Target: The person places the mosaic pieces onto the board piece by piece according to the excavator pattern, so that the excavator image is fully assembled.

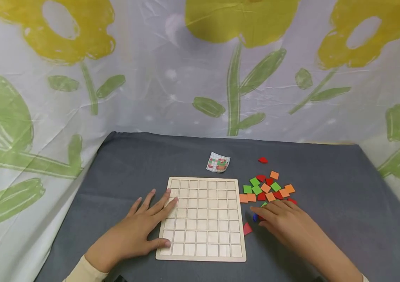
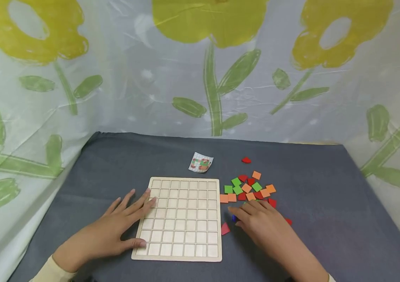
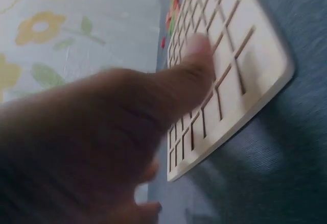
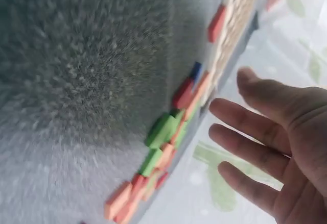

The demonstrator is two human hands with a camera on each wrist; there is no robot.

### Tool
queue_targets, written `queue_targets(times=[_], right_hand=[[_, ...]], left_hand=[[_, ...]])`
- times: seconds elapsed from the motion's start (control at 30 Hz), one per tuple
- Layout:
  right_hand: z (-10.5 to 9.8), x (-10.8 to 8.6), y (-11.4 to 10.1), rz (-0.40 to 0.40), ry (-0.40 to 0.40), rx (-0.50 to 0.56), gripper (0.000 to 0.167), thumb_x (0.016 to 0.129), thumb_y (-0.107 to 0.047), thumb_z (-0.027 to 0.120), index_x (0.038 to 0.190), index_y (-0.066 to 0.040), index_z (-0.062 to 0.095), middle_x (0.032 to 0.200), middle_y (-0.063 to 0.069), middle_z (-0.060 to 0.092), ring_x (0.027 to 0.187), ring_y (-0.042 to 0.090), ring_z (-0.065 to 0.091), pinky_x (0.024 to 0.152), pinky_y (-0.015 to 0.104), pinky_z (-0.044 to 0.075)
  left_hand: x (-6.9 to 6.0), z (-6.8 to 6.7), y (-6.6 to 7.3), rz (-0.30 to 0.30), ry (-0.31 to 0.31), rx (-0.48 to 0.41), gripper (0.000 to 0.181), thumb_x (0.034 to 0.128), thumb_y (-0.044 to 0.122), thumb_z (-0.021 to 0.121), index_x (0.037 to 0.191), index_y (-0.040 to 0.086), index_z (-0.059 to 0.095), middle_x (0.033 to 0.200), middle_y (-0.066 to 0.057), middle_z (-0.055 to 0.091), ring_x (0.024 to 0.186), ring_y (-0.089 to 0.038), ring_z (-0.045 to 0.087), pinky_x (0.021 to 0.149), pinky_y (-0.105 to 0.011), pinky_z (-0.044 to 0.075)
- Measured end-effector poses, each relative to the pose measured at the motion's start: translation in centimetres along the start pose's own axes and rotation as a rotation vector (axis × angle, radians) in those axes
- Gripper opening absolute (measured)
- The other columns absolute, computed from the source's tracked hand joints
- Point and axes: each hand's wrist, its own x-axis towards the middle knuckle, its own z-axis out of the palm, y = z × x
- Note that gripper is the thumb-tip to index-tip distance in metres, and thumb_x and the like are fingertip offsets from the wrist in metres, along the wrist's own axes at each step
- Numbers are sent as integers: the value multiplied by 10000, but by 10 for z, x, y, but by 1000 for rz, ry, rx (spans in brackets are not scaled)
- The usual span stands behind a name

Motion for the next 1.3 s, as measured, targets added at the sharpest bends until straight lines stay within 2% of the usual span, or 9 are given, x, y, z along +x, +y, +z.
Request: queue_targets(times=[0.13,0.23,0.43,0.53,0.7,0.83,1.0,1.2,1.3], right_hand=[[9,7,4,-18,-73,-7,486,832,-214,923,1289,-225,759,1141,-83,737,1099,185,691,962,487,582],[15,11,6,-32,-113,-11,434,838,-203,916,1246,-221,770,1145,-75,728,1111,190,683,991,514,569],[22,17,9,-51,-128,7,356,810,-169,932,1133,-222,792,1092,-85,700,1080,169,667,994,505,569],[24,19,9,-53,-120,11,336,795,-152,941,1083,-213,779,1052,-80,679,1040,167,665,985,495,575],[27,20,9,-44,-124,6,270,809,-175,935,977,-210,727,990,-80,635,958,149,632,891,412,588],[27,23,10,-27,-135,11,283,818,-200,932,934,-200,674,946,-84,592,919,135,587,857,389,578],[25,27,11,-1,-184,38,295,853,-196,906,937,-187,624,912,-88,543,894,122,534,816,336,563],[24,28,5,23,-204,24,296,864,-176,895,1035,-132,658,962,-23,620,937,184,576,886,371,578],[26,30,4,31,-210,21,274,879,-179,883,1052,-113,682,978,-5,623,948,195,567,844,357,578]], left_hand=[[5,-5,-7,-131,-85,-40,1151,796,650,819,1711,302,214,1782,-56,84,1593,-536,52,1083,-892,121],[9,-5,-8,-200,-127,-49,1229,724,704,828,1711,327,200,1785,-44,66,1591,-542,40,990,-955,116],[14,-5,-6,-259,-185,-78,1282,666,637,890,1709,315,217,1787,-37,68,1597,-529,33,946,-979,99],[15,-5,-4,-263,-190,-80,1293,654,608,903,1710,302,221,1787,-43,70,1595,-532,32,942,-981,101],[16,-6,-4,-262,-188,-92,1353,612,574,931,1714,273,208,1786,-53,87,1592,-541,37,941,-981,103],[18,-8,-4,-272,-188,-93,1387,594,555,946,1718,276,183,1786,-35,77,1597,-529,27,956,-976,90],[20,-10,-5,-280,-194,-94,1386,597,536,951,1718,285,177,1788,-22,52,1601,-518,14,963,-973,83],[16,-8,-5,-274,-181,-87,1366,613,543,943,1717,286,181,1788,-17,56,1604,-509,17,961,-974,87],[16,-7,-6,-270,-171,-72,1386,604,558,937,1720,261,170,1788,-25,72,1603,-513,30,956,-975,103]])
